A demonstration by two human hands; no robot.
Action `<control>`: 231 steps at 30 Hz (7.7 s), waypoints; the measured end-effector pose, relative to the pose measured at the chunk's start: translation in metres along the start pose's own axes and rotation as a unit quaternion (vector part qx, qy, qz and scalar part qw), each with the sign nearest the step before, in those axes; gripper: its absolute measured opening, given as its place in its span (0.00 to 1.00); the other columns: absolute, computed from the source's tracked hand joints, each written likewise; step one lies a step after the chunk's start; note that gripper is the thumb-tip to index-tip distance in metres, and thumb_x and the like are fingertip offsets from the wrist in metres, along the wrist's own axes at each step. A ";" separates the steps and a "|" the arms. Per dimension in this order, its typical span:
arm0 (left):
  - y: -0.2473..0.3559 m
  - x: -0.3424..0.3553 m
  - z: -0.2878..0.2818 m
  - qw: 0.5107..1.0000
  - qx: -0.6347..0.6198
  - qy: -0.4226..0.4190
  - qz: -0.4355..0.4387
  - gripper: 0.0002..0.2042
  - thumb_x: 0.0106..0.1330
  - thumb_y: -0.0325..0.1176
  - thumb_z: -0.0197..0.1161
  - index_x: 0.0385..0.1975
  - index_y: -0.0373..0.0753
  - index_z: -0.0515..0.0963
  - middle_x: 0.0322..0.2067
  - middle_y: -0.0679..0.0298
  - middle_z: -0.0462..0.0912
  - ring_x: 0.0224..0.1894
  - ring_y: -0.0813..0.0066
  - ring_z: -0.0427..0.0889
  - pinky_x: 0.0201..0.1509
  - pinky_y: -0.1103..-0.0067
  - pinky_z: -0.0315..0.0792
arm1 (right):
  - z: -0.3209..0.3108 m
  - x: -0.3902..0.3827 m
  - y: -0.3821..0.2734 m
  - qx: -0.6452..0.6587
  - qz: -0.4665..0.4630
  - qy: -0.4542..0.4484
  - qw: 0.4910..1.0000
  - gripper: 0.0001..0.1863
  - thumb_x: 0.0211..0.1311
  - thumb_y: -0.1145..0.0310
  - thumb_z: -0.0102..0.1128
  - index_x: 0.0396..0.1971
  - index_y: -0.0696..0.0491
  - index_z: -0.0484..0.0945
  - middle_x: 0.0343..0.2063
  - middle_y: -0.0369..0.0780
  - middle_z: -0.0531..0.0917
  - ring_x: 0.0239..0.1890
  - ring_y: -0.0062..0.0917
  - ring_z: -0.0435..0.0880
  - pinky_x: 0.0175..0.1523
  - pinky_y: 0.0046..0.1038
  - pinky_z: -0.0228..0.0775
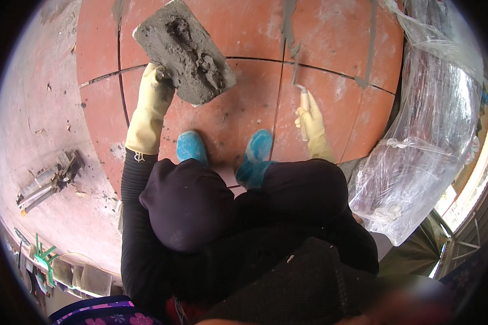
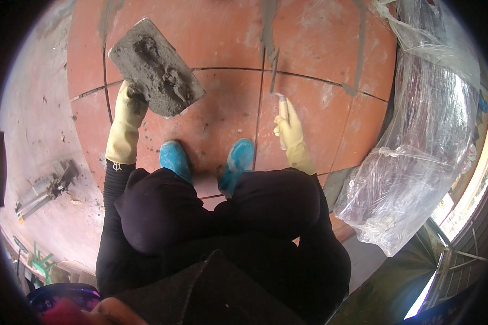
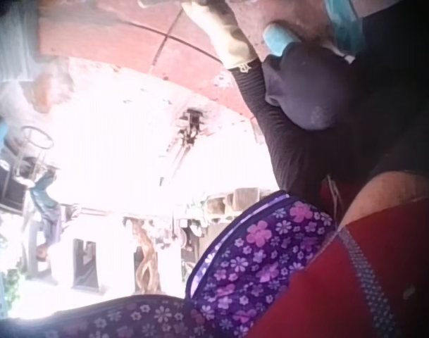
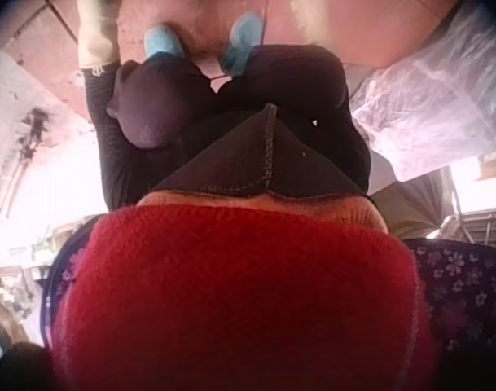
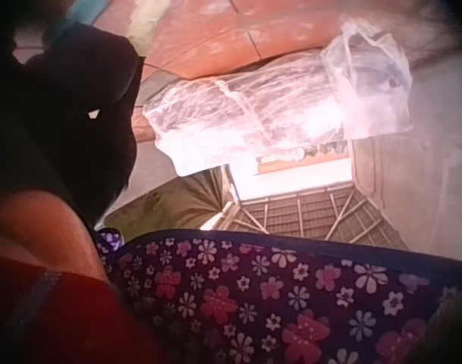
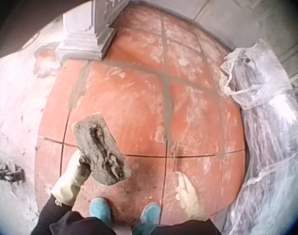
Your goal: The person scoops cement from a hawk with a trowel and applies it into the gaps between red floor tiles, smoothing the joints. The person works methodically along the tile seams, filling and leveling the grout lines.
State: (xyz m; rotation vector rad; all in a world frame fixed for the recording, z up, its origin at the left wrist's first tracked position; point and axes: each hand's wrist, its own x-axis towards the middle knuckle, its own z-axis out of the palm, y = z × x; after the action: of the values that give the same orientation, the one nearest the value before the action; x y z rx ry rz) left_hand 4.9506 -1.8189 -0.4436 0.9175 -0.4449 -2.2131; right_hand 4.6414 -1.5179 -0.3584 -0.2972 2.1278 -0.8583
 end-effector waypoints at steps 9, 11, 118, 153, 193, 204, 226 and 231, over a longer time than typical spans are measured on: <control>-0.010 0.006 -0.027 0.990 0.045 -0.105 0.084 0.12 0.67 0.22 0.51 0.48 0.34 0.74 0.42 0.61 0.80 0.44 0.71 0.79 0.51 0.76 0.74 | 0.006 0.018 -0.042 -0.008 0.070 -0.021 0.997 0.28 0.74 0.62 0.54 0.72 0.45 0.63 0.26 0.32 0.74 0.20 0.14 0.70 0.25 0.19 0.67; -0.012 0.006 -0.030 0.991 0.043 -0.103 0.077 0.10 0.67 0.22 0.51 0.47 0.34 0.74 0.41 0.61 0.79 0.43 0.71 0.79 0.50 0.76 0.74 | 0.010 0.016 -0.039 -0.002 0.085 -0.033 0.996 0.29 0.74 0.62 0.54 0.72 0.45 0.63 0.26 0.32 0.74 0.20 0.14 0.70 0.25 0.20 0.67; 0.015 -0.004 -0.005 0.612 0.676 -0.156 0.381 0.11 0.52 0.12 0.59 0.33 0.35 0.78 0.34 0.59 0.80 0.39 0.66 0.81 0.42 0.74 0.76 | -0.070 0.236 -0.123 -0.365 -0.438 0.231 0.788 0.27 0.68 0.58 0.59 0.65 0.46 0.71 0.39 0.40 0.80 0.40 0.32 0.79 0.46 0.31 0.72; 0.008 -0.008 -0.005 0.881 0.431 -0.075 0.181 0.03 0.63 0.26 0.58 0.31 0.37 0.71 0.32 0.62 0.75 0.34 0.69 0.77 0.42 0.76 0.73 | -0.110 0.190 -0.069 -0.455 -0.373 0.140 0.797 0.32 0.63 0.73 0.63 0.66 0.32 0.71 0.37 0.39 0.82 0.39 0.36 0.83 0.46 0.35 0.75; 0.019 -0.020 0.015 0.756 0.613 -0.090 0.210 0.16 0.60 0.10 0.56 0.46 0.32 0.75 0.42 0.60 0.80 0.43 0.73 0.81 0.46 0.81 0.77 | 0.060 -0.037 0.023 -0.452 -0.105 0.018 0.885 0.44 0.63 0.68 0.57 0.77 0.45 0.45 0.55 0.51 0.69 0.40 0.50 0.83 0.45 0.44 0.78; 0.023 -0.017 0.008 0.669 0.682 -0.111 0.273 0.15 0.48 0.12 0.62 0.35 0.33 0.81 0.41 0.56 0.82 0.46 0.60 0.82 0.49 0.76 0.78 | 0.051 0.016 0.003 -0.348 -0.203 0.126 0.907 0.39 0.62 0.74 0.55 0.74 0.40 0.55 0.54 0.49 0.71 0.43 0.49 0.83 0.47 0.44 0.79; 0.024 -0.016 0.011 0.711 0.648 -0.111 0.250 0.12 0.50 0.11 0.61 0.32 0.34 0.80 0.38 0.57 0.81 0.43 0.62 0.82 0.46 0.75 0.77 | 0.052 -0.001 0.077 -0.587 -0.163 0.160 0.776 0.44 0.60 0.72 0.59 0.76 0.36 0.51 0.64 0.39 0.70 0.43 0.39 0.83 0.43 0.40 0.80; 0.027 -0.026 0.018 0.662 0.675 -0.099 0.309 0.12 0.49 0.12 0.61 0.31 0.34 0.80 0.38 0.57 0.81 0.43 0.60 0.82 0.46 0.75 0.77 | 0.068 0.001 0.073 -0.488 -0.148 0.105 0.854 0.43 0.62 0.71 0.57 0.76 0.47 0.48 0.64 0.43 0.72 0.47 0.39 0.82 0.50 0.38 0.78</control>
State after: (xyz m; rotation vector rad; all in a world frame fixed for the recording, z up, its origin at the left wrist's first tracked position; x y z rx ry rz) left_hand 4.9637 -1.8184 -0.4036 0.9052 -2.2819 -1.0334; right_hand 4.6975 -1.4965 -0.4378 -1.1088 2.6174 0.1400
